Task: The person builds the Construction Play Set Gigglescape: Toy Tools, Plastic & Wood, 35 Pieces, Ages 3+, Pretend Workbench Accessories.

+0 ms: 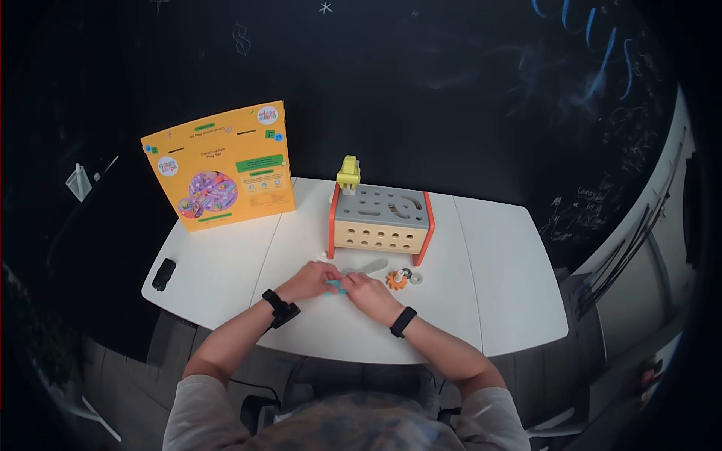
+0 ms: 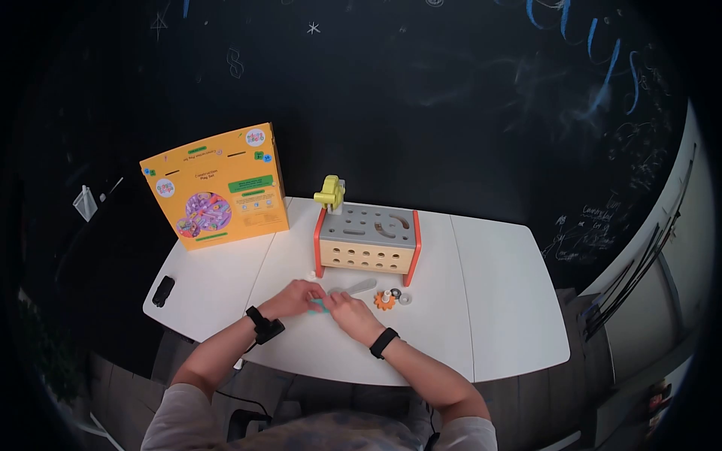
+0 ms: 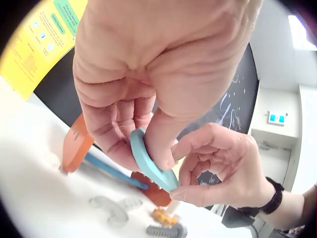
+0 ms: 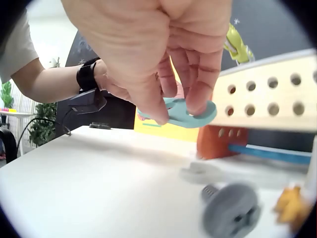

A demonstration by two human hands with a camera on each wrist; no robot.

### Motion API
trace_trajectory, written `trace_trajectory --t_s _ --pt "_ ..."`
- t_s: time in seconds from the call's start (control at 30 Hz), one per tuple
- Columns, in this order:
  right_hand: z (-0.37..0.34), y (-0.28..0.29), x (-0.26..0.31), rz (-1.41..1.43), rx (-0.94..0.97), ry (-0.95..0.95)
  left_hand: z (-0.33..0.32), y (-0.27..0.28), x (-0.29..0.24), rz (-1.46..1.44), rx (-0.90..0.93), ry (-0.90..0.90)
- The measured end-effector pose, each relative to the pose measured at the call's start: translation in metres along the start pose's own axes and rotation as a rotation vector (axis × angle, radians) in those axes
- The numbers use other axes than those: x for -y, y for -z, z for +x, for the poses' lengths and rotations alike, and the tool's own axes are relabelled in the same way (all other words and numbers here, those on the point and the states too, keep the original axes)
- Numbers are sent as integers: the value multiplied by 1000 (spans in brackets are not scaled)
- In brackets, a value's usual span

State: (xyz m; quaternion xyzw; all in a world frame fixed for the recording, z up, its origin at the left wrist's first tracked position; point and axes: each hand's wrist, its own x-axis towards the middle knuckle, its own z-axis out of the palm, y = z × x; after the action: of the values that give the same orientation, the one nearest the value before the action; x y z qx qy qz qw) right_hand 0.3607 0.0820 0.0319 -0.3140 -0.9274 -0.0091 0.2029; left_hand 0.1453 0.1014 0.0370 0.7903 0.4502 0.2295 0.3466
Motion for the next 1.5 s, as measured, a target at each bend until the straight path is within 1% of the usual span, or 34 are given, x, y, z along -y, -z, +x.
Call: trace_trajectory --t_s 0.03,0.1,0.13,0.2,0.23,0.3,0.33,0.4,0.43,0.5,0.57,0.63,0.67,0.7,0.73,0.77,0.83,0.9,1.03,1.1,1.23,1.27,1.33,1.4,1.5 --pt "4 10 -1 -3 -4 0 7 5 3 3 0 -4" --pt "19 37 -7 -91 -84 39 27 17 11 -263 -214 -58" --pt "28 50 -10 -95 -86 38 33 27 3 -262 -213 -62" --pt "47 74 -20 -135 -196 22 46 48 -22 -476 -294 22" --pt "57 81 -30 -137 -197 23 56 53 -25 -476 -295 20" --pt "74 90 -50 -125 -215 -70 74 59 -28 -219 -534 -177" --pt "79 89 -60 -125 -215 -71 77 63 -33 -219 -534 -177" --pt "87 87 -77 -3 -180 -198 81 71 -44 60 -541 -128" --pt "88 91 -77 40 -137 -248 86 70 -39 60 -540 -131" --pt "88 80 -85 80 -160 -247 96 68 -23 193 -519 -141" --pt "89 77 -86 123 -180 -249 96 71 -21 166 -496 -131" --pt "86 75 -86 253 -202 -362 95 73 -19 139 -463 -117" --pt "85 76 -87 255 -200 -366 94 75 -19 185 -454 -128" --pt "86 79 -89 339 -211 -405 94 75 -20 232 -447 -140" --pt "86 81 -92 423 -223 -443 93 75 -22 232 -445 -140" --pt "86 82 -94 423 -223 -443 92 75 -24 248 -447 -144" --pt "86 82 -97 543 -229 -523 93 74 -23 264 -448 -149" --pt "86 79 -99 530 -244 -516 97 71 -16 284 -456 -175" --pt "86 79 -98 507 -270 -507 93 72 -20 330 -454 -185" --pt "87 78 -99 519 -267 -500 93 74 -20 260 -432 -173" --pt "87 80 -96 520 -262 -501 94 75 -20 267 -423 -178" --pt "87 79 -96 520 -262 -501 95 74 -20 221 -421 -159" --pt "87 76 -97 463 -272 -468 95 73 -21 175 -418 -141" --pt "86 73 -98 476 -279 -464 94 72 -24 283 -429 -183" --pt "86 72 -98 479 -278 -449 94 73 -27 357 -382 -162"
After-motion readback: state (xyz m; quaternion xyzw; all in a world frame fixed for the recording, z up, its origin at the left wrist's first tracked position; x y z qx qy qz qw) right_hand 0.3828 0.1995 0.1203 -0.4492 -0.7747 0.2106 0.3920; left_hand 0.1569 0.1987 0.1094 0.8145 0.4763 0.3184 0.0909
